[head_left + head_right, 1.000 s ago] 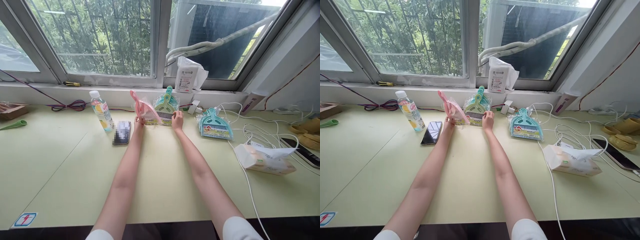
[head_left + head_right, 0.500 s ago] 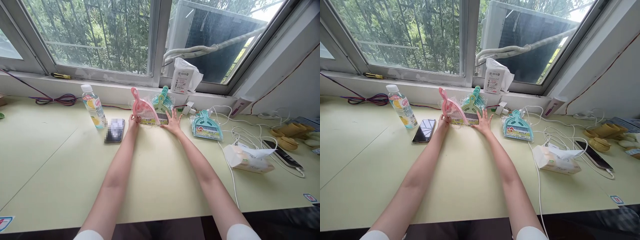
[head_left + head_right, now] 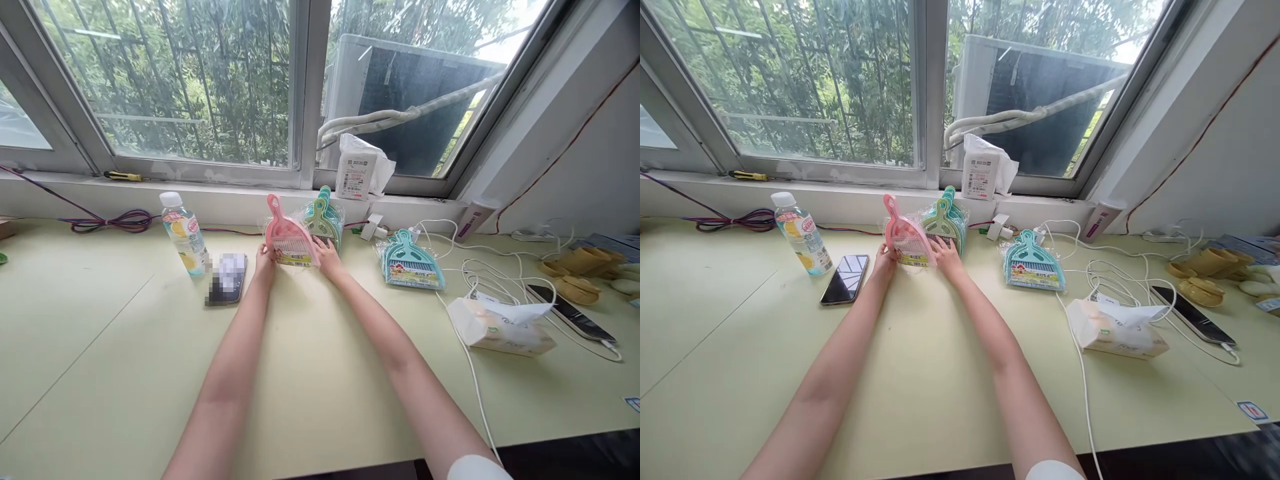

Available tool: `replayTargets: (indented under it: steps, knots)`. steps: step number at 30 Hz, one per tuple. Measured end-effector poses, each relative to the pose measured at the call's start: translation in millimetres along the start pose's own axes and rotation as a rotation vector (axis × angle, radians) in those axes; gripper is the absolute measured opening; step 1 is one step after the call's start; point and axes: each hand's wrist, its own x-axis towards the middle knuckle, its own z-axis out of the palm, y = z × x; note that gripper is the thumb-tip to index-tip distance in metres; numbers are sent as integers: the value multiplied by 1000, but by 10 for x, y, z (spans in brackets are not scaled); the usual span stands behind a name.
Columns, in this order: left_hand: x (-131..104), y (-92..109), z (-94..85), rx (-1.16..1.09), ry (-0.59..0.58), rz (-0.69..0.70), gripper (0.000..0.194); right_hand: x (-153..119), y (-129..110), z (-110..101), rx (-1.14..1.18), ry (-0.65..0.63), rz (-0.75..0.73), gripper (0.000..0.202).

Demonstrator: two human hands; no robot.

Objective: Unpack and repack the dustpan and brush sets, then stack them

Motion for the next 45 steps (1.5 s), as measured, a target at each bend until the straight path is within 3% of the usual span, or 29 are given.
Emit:
replayTargets:
  steps: [6,12,19,26,32,38,42,45]
  knots:
    - [9,4,-12,-2,-12,-2,42,134,161,71,-79,38,61,48]
    - [27,-18,-11,8,-12,-9,39,221,296,150,-124,-35,105,59]
    - [50,-31,-9,44,-14,-6,40,305,337,212,-109,-59,135,61]
    - [57,-47,-5,64,-33,-21,40,218,332,156,-115,-68,120,53]
    - [44,-31,10,101,-39,-29,38,87,221,45,-82,-6,129,48]
    - [36,-9,26,114,-25,-27,37,-177,98,-41,69,248,388,39]
    - [50,-5,56,99,-27,-28,38,-326,-176,-123,253,227,477,35]
    - [50,-10,86,83,-49,-28,40,-453,-531,-190,443,160,442,32]
